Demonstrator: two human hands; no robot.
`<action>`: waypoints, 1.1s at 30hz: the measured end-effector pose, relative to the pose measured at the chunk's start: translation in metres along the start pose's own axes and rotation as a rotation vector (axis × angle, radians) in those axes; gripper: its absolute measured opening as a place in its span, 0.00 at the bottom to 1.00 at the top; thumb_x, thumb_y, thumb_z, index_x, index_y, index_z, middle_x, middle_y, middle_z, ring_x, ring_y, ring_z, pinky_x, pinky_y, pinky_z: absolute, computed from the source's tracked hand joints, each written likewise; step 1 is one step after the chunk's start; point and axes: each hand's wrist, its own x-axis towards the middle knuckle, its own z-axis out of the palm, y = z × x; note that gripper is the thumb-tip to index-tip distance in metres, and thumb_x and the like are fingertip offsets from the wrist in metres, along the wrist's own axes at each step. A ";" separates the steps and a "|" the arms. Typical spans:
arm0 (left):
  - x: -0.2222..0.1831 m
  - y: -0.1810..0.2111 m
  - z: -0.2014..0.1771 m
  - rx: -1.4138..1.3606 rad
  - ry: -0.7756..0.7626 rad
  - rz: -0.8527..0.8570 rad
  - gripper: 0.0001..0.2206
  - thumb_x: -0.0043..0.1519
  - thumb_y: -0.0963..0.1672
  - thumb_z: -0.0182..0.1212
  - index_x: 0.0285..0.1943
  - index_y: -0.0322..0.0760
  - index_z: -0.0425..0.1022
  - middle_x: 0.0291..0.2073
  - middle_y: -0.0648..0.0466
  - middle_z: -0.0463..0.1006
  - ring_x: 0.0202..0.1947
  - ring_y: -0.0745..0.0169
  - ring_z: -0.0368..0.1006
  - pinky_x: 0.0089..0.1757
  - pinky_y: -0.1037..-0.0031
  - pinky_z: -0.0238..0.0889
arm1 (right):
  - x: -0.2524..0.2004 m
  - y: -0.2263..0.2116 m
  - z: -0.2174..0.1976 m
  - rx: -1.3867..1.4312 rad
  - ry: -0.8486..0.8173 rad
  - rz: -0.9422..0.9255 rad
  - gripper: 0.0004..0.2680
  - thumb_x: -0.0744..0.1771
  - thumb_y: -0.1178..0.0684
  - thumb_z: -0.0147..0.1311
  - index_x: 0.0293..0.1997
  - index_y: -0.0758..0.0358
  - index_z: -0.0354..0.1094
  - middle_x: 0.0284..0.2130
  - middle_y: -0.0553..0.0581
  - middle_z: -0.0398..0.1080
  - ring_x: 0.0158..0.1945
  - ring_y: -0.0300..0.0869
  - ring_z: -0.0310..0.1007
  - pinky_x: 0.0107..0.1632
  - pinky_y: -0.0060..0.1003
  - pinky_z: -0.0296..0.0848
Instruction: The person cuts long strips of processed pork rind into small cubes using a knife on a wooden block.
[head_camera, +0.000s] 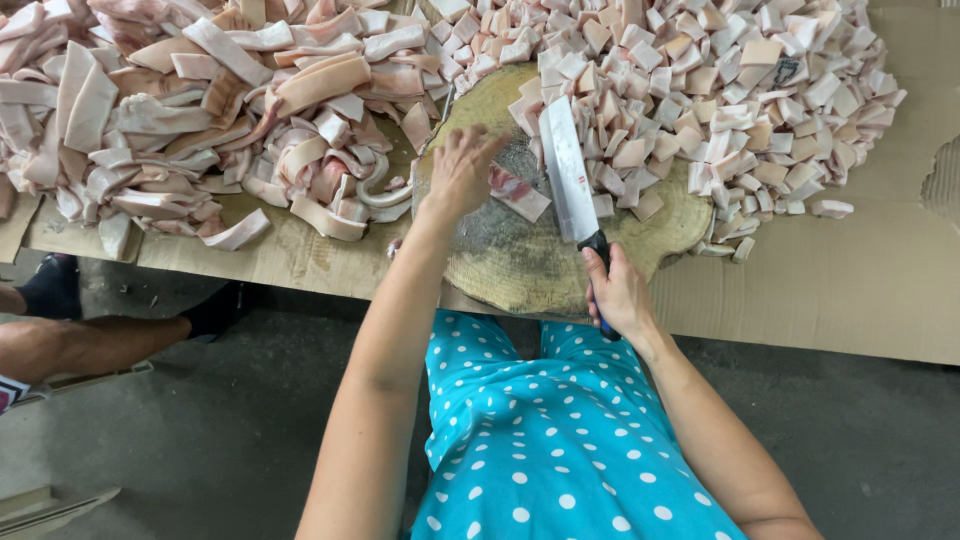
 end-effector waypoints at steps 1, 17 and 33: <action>0.003 0.001 -0.009 0.178 0.098 0.266 0.25 0.48 0.45 0.70 0.57 0.50 0.77 0.61 0.42 0.73 0.59 0.30 0.66 0.51 0.31 0.62 | -0.001 -0.002 0.001 0.003 0.004 -0.004 0.14 0.71 0.41 0.46 0.44 0.64 0.59 0.17 0.54 0.66 0.14 0.39 0.67 0.15 0.38 0.68; -0.034 0.012 0.034 -0.381 0.328 0.041 0.18 0.62 0.41 0.63 0.59 0.28 0.68 0.47 0.37 0.72 0.44 0.42 0.74 0.44 0.60 0.72 | -0.009 0.006 0.019 -0.010 -0.127 0.053 0.16 0.71 0.38 0.43 0.41 0.65 0.59 0.19 0.56 0.67 0.15 0.40 0.70 0.16 0.38 0.70; -0.026 -0.025 0.036 -0.497 0.173 0.036 0.05 0.56 0.35 0.57 0.38 0.29 0.77 0.26 0.44 0.80 0.27 0.56 0.78 0.33 0.68 0.70 | 0.040 -0.015 0.048 0.104 -0.194 0.117 0.15 0.71 0.39 0.40 0.45 0.64 0.54 0.17 0.57 0.66 0.14 0.43 0.68 0.15 0.40 0.69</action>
